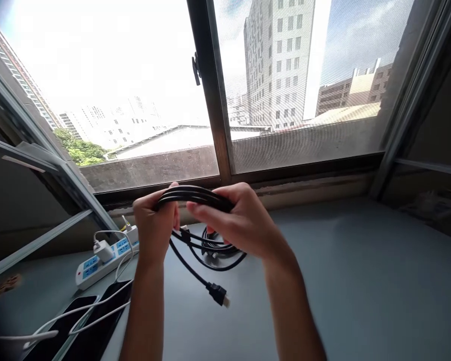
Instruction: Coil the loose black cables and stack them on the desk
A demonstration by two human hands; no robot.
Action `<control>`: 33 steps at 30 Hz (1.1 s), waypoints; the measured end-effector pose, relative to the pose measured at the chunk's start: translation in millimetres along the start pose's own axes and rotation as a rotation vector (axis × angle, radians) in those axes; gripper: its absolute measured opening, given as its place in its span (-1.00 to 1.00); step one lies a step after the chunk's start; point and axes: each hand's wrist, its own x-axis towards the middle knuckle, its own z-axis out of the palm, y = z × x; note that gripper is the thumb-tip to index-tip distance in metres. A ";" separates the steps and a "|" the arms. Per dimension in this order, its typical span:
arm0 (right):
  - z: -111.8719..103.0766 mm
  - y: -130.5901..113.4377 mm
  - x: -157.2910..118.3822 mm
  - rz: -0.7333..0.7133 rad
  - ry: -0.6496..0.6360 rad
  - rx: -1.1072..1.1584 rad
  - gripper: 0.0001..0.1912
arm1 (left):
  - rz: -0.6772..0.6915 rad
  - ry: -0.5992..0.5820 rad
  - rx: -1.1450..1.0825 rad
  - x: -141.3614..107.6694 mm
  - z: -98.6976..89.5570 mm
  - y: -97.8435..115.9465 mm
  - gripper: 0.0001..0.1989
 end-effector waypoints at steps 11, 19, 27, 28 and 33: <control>9.4 17.8 15.0 -0.224 0.491 -0.015 -0.61 | -0.635 -0.797 -0.032 7.4 40.0 -64.2 -0.46; 6.6 25.9 18.4 -0.373 0.464 0.142 -0.53 | -0.543 -0.969 -0.536 6.2 42.1 -66.6 -0.67; -4.3 32.5 34.6 -0.130 0.456 0.546 -0.57 | -0.341 -0.533 -0.824 15.9 38.6 -54.3 -0.68; -6.2 33.3 35.1 -0.081 0.438 0.513 -0.59 | -0.325 -0.478 -0.832 17.5 35.8 -52.3 -0.68; -7.8 36.4 31.6 -0.155 0.384 0.067 -0.68 | -0.206 -0.274 -0.605 23.2 17.7 -43.3 -0.67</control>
